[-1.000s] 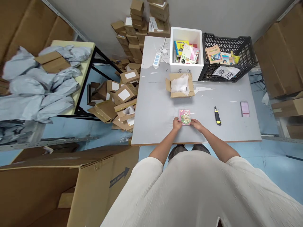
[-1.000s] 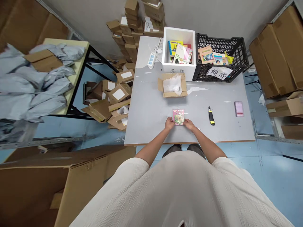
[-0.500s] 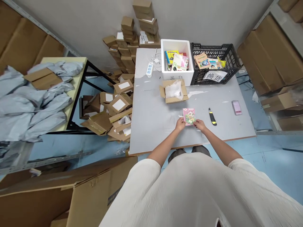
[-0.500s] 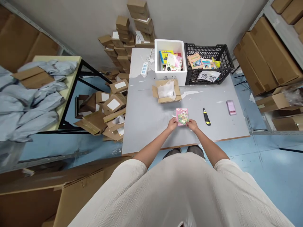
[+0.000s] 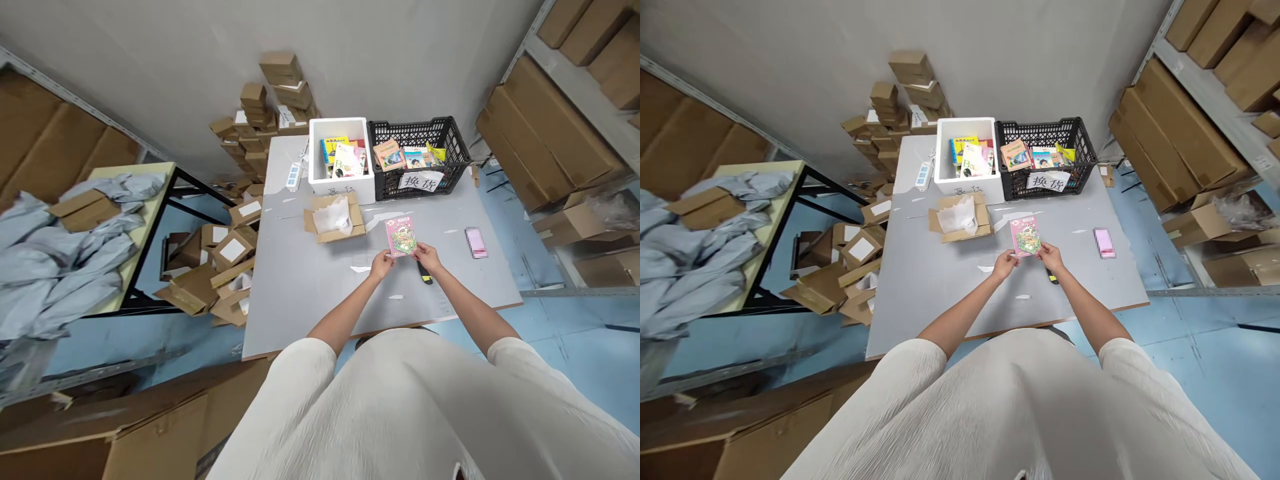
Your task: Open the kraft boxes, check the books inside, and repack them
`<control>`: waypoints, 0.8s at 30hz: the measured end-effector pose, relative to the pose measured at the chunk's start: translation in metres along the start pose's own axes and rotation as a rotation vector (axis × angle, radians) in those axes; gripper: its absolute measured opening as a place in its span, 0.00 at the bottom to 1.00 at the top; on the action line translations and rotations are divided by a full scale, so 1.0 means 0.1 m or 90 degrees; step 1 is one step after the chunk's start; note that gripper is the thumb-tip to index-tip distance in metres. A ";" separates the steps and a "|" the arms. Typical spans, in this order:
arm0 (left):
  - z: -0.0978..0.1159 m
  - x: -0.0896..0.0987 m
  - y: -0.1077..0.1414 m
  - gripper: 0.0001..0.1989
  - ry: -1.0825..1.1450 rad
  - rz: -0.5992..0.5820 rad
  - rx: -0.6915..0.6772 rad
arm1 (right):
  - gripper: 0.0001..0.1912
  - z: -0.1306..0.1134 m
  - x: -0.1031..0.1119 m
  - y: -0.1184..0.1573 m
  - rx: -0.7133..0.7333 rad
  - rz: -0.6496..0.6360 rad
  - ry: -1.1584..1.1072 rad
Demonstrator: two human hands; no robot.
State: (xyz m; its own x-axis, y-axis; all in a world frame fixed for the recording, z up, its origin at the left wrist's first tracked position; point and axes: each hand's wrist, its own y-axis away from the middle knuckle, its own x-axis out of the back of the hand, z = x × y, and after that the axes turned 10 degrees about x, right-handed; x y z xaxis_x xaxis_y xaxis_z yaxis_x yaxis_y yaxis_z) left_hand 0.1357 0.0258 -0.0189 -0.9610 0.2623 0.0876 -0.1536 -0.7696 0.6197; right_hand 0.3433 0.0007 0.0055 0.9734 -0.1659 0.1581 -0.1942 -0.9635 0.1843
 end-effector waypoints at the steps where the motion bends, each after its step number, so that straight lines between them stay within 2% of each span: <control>1: 0.11 -0.08 -0.05 0.15 0.013 0.006 -0.004 | 0.23 -0.03 0.11 -0.10 0.012 -0.006 -0.019; 4: 0.43 -0.34 -0.22 0.13 0.069 0.019 -0.030 | 0.26 -0.13 0.42 -0.40 0.030 -0.004 -0.055; 8: 0.83 -0.66 -0.45 0.12 0.113 0.035 -0.045 | 0.28 -0.29 0.80 -0.81 0.037 -0.005 -0.004; 12: 1.18 -0.86 -0.67 0.13 0.129 0.057 -0.065 | 0.27 -0.46 1.07 -1.19 0.061 -0.025 0.022; 15: 1.44 -0.92 -0.84 0.15 0.148 0.081 -0.078 | 0.24 -0.57 1.13 -1.48 0.074 -0.013 0.007; 19: 1.78 -0.92 -1.08 0.16 0.199 0.095 -0.067 | 0.22 -0.68 1.09 -1.85 0.061 0.021 -0.044; 24: 2.14 -0.89 -1.40 0.14 0.283 0.125 0.007 | 0.17 -0.77 0.98 -2.29 0.018 0.045 -0.105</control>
State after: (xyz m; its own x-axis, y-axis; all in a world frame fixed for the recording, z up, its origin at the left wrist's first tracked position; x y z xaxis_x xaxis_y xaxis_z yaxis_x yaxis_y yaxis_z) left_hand 0.2924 0.2346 0.0533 -0.9770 -0.1629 -0.1373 0.0399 -0.7730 0.6332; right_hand 0.4734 0.2212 0.0536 0.9645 -0.2639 0.0079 -0.2620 -0.9532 0.1508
